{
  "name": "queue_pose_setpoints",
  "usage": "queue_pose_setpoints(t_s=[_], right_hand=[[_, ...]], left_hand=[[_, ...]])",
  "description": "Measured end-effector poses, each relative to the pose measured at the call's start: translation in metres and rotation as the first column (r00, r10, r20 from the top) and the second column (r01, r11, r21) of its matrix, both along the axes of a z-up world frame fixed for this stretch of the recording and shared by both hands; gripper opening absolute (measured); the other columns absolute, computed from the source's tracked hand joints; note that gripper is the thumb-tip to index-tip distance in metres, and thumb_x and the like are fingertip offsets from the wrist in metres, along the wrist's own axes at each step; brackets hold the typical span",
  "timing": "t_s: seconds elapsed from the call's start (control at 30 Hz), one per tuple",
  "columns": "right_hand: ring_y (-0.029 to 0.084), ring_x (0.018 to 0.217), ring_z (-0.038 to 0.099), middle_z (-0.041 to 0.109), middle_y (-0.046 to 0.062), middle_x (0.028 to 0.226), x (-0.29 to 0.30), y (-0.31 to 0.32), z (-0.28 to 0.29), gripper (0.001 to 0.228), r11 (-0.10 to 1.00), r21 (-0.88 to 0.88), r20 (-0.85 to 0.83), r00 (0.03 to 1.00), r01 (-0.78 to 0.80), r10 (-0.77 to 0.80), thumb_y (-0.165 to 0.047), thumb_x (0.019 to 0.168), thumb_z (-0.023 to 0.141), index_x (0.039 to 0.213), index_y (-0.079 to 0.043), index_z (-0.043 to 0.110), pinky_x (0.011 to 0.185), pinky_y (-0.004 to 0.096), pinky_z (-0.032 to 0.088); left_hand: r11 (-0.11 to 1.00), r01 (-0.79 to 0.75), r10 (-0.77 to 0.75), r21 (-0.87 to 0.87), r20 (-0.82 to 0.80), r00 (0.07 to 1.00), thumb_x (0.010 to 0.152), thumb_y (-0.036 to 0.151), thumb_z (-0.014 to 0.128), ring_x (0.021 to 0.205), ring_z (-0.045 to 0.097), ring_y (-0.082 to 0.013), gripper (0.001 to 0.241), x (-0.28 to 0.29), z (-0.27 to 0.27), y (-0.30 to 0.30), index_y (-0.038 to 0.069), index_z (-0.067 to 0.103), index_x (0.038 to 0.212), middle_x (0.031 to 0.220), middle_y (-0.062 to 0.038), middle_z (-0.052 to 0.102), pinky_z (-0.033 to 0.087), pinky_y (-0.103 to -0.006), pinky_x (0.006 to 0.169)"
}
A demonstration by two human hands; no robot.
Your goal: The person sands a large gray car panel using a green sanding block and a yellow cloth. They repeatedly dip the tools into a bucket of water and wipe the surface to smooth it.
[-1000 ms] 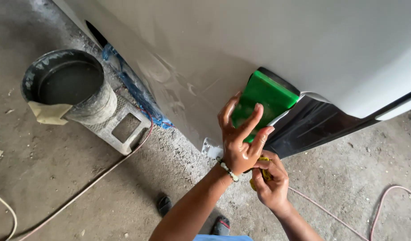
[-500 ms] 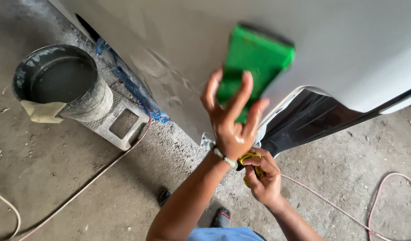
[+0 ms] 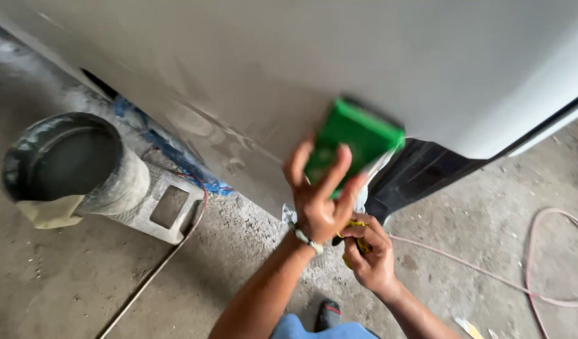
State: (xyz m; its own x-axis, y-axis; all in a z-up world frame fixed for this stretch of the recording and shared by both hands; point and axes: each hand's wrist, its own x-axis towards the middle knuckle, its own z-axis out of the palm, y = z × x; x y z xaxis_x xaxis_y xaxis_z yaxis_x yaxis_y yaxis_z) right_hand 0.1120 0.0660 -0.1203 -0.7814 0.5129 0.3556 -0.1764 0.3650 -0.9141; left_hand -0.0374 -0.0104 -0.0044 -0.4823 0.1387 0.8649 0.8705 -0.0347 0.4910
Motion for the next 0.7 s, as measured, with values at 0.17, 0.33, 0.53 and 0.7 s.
queue_pose_setpoints(t_s=[0.17,0.33,0.53,0.7], right_hand=[[0.012,0.079,0.066,0.065,0.013,0.127,-0.010,-0.021,0.040,0.014,0.996,0.073,-0.003,0.998,0.056,-0.056,0.006,0.088,0.062,0.096,-0.001,0.071,0.060,0.025,0.054],[0.024,0.105,0.069,0.066,0.012,0.122,-0.023,-0.033,0.110,0.022,0.830,0.527,-0.204,0.975,0.184,-0.087,0.005,0.079,0.066,0.098,-0.004,0.069,0.087,0.035,0.057],[0.031,0.125,0.059,0.065,0.014,0.128,-0.054,-0.013,0.175,0.028,0.300,0.900,-0.328,0.944,0.316,-0.008,-0.004,0.086,0.076,0.113,-0.010,0.076,0.108,0.050,0.045],[0.034,0.156,0.038,0.052,0.011,0.160,-0.109,-0.007,0.210,0.041,-0.207,0.948,-0.305,0.880,0.243,-0.365,-0.022,0.108,0.069,0.148,-0.017,0.072,0.128,0.062,0.005]], left_hand=[[1.000,-0.021,0.021,0.008,0.029,0.999,0.098,0.024,0.085,0.146,0.041,-0.0336,0.057,-0.025,0.027,-0.012,0.018,0.059,0.149,0.161,-0.016,0.037,0.041,-0.0444,0.118],[0.998,0.032,-0.032,0.050,-0.010,0.999,0.095,0.026,0.084,0.144,0.039,-0.0348,0.051,-0.048,-0.064,-0.023,0.021,0.064,0.141,0.158,-0.014,0.035,0.050,-0.0448,0.113],[0.996,0.018,-0.041,0.087,0.272,0.962,0.102,0.018,0.074,0.142,0.050,-0.0314,0.062,-0.083,-0.069,-0.055,0.017,0.046,0.157,0.162,-0.021,0.033,0.049,-0.0487,0.114],[0.988,0.094,-0.123,0.125,0.248,0.961,0.101,0.015,0.072,0.149,0.041,-0.0363,0.062,-0.080,-0.072,-0.067,0.009,0.044,0.157,0.160,-0.021,0.035,0.043,-0.0505,0.119]])
